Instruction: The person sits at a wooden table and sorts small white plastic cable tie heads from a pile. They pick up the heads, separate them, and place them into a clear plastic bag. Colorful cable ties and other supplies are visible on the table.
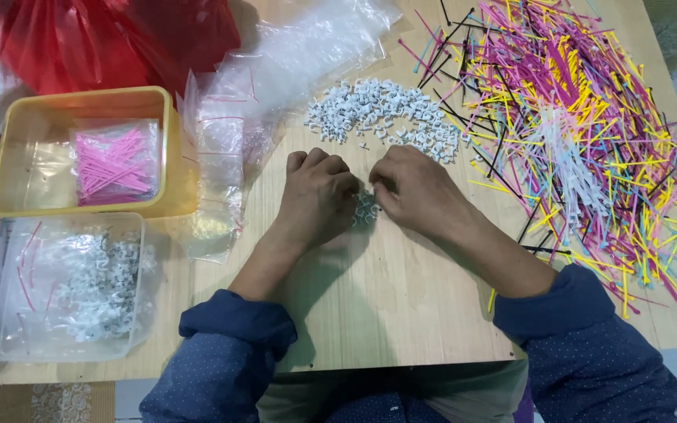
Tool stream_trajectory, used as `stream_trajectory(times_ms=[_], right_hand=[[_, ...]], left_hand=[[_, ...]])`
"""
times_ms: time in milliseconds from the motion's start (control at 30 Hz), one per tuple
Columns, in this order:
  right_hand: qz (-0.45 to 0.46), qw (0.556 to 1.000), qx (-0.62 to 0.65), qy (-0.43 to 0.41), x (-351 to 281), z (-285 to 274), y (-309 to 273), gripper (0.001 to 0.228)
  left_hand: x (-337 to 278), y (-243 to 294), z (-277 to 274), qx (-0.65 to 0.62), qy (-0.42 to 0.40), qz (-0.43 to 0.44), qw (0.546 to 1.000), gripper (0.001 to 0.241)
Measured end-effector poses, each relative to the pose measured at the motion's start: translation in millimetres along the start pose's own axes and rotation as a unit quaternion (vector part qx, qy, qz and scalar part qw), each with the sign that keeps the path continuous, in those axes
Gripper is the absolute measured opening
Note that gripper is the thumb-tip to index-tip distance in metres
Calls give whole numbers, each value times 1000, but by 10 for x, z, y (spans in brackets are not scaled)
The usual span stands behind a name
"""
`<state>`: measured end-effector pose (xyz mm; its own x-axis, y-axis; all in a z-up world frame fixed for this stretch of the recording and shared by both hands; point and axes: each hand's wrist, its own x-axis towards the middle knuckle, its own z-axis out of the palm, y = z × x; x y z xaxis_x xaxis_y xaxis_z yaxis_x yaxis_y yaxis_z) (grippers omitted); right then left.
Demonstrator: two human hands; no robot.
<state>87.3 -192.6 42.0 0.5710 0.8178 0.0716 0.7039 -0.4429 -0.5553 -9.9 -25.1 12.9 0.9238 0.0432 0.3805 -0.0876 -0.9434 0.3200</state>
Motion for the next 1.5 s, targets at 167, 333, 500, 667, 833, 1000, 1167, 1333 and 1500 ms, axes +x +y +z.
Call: stream_trajectory(times_ms=[167, 333, 500, 667, 833, 1000, 1167, 1333, 1500], right_hand=[[-27, 997, -46, 53, 16, -62, 112, 18], [-47, 995, -70, 60, 29, 58, 206, 13], [-80, 985, -89, 124, 39, 57, 177, 11], [-93, 988, -72, 103, 65, 181, 193, 12], [-101, 979, -87, 155, 98, 155, 224, 10], [-111, 961, -101, 233, 116, 9, 430, 9], [-104, 954, -77, 269, 94, -104, 671, 12], [-68, 978, -7, 199, -23, -250, 383, 14], [-88, 984, -70, 136, 29, -7, 538, 14]], left_hand=[[0, -39, 17, -11, 1, -8, 1000, 13], [-10, -183, 58, 11, 18, -11, 1000, 13], [-50, -485, 226, 55, 58, -52, 995, 12], [-69, -480, 39, 87, 8, -84, 993, 10], [-50, -562, 214, 90, 23, -75, 993, 10], [-55, -670, 370, 21, 67, -74, 995, 22], [29, -435, 235, 24, 104, -36, 994, 29], [68, -235, 69, -29, 69, -32, 997, 42], [72, -565, 349, 82, 182, -12, 980, 35]])
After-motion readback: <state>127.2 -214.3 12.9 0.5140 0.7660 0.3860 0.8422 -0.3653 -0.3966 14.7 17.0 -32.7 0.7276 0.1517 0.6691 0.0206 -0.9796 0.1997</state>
